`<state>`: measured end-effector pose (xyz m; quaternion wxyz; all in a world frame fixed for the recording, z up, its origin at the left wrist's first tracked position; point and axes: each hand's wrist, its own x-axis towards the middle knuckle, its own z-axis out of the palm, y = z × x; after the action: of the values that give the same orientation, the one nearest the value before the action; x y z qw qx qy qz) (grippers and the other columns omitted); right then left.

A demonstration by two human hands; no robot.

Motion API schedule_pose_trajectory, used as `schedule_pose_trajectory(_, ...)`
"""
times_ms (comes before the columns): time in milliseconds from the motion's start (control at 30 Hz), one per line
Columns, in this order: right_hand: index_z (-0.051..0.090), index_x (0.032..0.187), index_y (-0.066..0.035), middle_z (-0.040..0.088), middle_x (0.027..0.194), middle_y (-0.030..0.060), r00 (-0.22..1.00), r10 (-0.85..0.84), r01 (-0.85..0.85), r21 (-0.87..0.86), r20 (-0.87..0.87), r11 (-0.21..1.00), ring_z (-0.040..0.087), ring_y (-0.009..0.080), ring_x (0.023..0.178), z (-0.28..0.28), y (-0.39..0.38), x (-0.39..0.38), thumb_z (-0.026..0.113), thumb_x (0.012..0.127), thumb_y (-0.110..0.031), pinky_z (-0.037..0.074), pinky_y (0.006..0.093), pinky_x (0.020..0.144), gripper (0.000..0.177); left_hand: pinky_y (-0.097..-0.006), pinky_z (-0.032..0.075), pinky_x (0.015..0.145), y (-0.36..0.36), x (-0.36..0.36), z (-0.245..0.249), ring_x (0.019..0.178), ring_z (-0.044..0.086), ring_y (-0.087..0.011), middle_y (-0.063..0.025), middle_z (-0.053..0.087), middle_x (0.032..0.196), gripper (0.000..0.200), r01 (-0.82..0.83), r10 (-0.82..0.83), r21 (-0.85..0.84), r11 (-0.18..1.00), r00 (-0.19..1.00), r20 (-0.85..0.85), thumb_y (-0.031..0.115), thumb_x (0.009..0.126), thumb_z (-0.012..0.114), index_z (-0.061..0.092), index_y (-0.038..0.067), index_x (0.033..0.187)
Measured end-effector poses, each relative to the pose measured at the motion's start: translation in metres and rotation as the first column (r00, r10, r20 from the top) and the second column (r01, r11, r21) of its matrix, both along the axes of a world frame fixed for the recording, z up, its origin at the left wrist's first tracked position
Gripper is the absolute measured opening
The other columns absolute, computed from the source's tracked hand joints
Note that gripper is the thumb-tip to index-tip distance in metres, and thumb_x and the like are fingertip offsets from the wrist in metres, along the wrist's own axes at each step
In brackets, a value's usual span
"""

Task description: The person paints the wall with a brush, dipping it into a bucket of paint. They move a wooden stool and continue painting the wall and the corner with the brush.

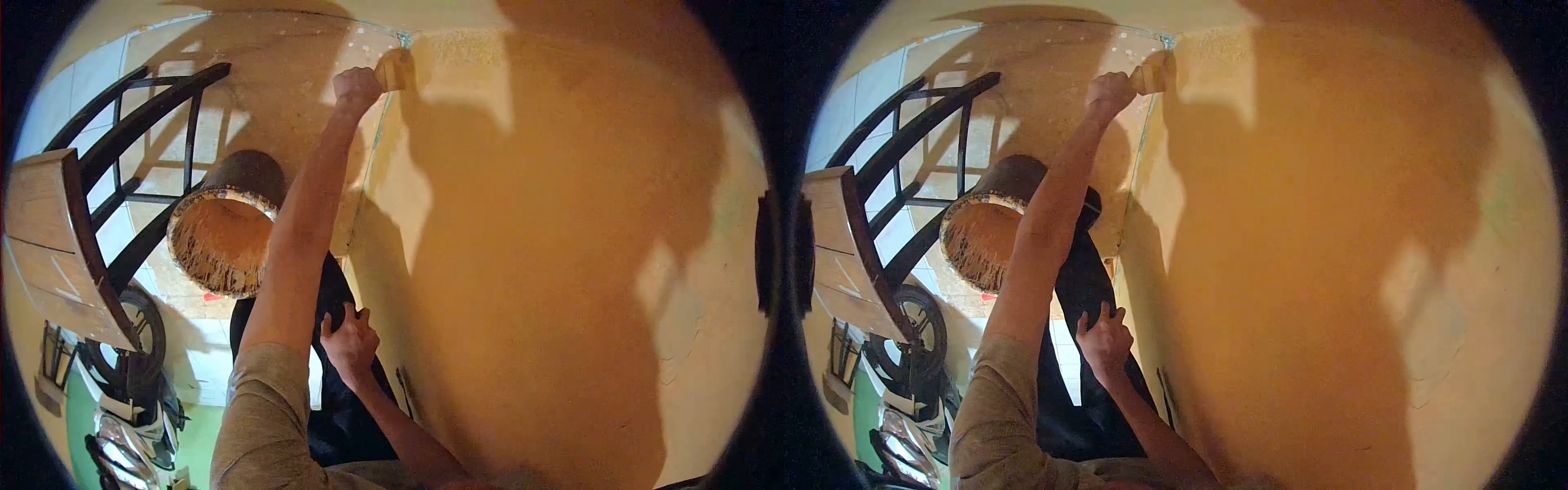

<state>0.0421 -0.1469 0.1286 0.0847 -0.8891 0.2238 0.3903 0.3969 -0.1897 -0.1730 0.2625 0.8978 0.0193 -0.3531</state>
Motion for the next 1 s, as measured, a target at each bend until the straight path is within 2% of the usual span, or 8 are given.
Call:
schedule_pose_trajectory(200,0.064,0.11,0.001,0.059,0.086,0.0197,0.999,-0.027,0.027,-0.008,-0.025,1.0,0.066,0.0322,0.06,0.001,-0.001,0.007,0.067,0.085,-0.036,0.057,0.0392,0.052,0.045,-0.0444,0.055,0.084,-0.011,0.006,0.035,0.098,0.069,-0.0347,-0.0218,0.07,0.107,0.039,0.242,-0.238,-0.015,0.97,0.963,0.13,0.036,0.09,0.051,0.073,0.006,0.105)
schedule_pose_trajectory(333,0.064,0.111,0.001,0.059,0.086,0.0199,0.997,-0.059,0.06,0.004,-0.05,0.998,0.067,0.0323,0.061,0.001,0.0,0.007,0.067,0.085,-0.036,0.057,0.0398,0.053,0.045,-0.0356,0.056,0.078,0.026,-0.003,0.02,0.079,0.07,-0.0241,-0.0139,0.071,0.083,0.035,-0.065,0.156,-0.341,0.938,0.956,0.249,0.036,0.092,0.056,0.074,0.005,0.09)
schedule_pose_trajectory(367,0.064,0.111,0.001,0.059,0.086,0.0199,0.997,-0.062,0.063,0.005,-0.052,0.998,0.067,0.0323,0.061,0.001,0.0,0.008,0.067,0.085,-0.036,0.057,0.0398,0.053,0.045,-0.0327,0.055,0.076,0.035,0.003,0.011,0.069,0.064,-0.02,-0.0089,0.063,0.073,0.03,-0.231,0.235,-0.693,0.682,0.968,-0.092,0.029,0.092,0.058,0.073,0.004,0.088)
schedule_pose_trajectory(467,0.064,0.111,0.002,0.059,0.087,0.0203,0.998,-0.034,0.034,-0.004,-0.061,0.999,0.067,0.0326,0.061,0.001,0.002,0.008,0.067,0.085,-0.035,0.057,0.0397,0.052,0.045,-0.0261,0.053,0.07,0.034,0.009,0.015,0.054,0.043,-0.0104,0.0028,0.037,0.059,0.018,-0.427,0.168,-0.85,0.308,0.904,-0.393,0.012,0.092,0.06,0.069,-0.001,0.083)
schedule_pose_trajectory(600,0.064,0.11,0.002,0.059,0.087,0.0205,0.998,-0.063,0.063,0.011,-0.031,0.998,0.067,0.0328,0.061,-0.001,0.001,0.01,0.067,0.085,-0.036,0.057,0.0399,0.053,0.045,-0.0315,0.041,0.053,0.005,0.011,0.03,0.06,0.05,-0.013,-0.0034,0.056,0.067,0.029,-0.244,0.079,-0.797,0.552,0.967,-0.241,0.021,0.092,0.054,0.06,0.001,0.071)
schedule_pose_trajectory(700,0.064,0.111,0.001,0.06,0.088,0.0203,0.997,-0.048,0.048,-0.008,-0.057,0.999,0.068,0.0316,0.062,0.0,0.004,0.013,0.067,0.085,-0.036,0.056,0.0397,0.053,0.046,-0.0421,0.055,0.076,-0.004,0.012,0.021,0.089,0.069,-0.03,-0.0132,0.072,0.095,0.046,-0.026,0.056,-0.172,0.985,0.984,0.171,0.048,0.088,0.055,0.073,0.006,0.087)
schedule_pose_trajectory(833,0.065,0.113,0.0,0.06,0.088,0.02,0.999,-0.018,0.017,-0.03,-0.04,0.999,0.068,0.0311,0.062,0.001,0.008,0.011,0.067,0.086,-0.037,0.056,0.0405,0.053,0.046,-0.0425,0.055,0.087,0.007,0.028,0.021,0.102,0.068,-0.0332,-0.0148,0.071,0.108,0.05,0.178,-0.189,0.077,0.981,0.968,0.166,0.051,0.092,0.05,0.074,0.008,0.101)
schedule_pose_trajectory(1000,0.065,0.113,-0.001,0.06,0.088,0.0195,0.998,-0.046,0.045,-0.019,-0.046,0.999,0.068,0.0322,0.063,0.001,0.01,0.012,0.067,0.085,-0.036,0.056,0.0413,0.054,0.045,-0.0391,0.055,0.085,-0.001,0.033,0.046,0.096,0.069,-0.03,-0.0138,0.071,0.103,0.041,0.218,-0.204,-0.047,0.975,0.957,0.208,0.041,0.09,0.053,0.074,0.007,0.102)
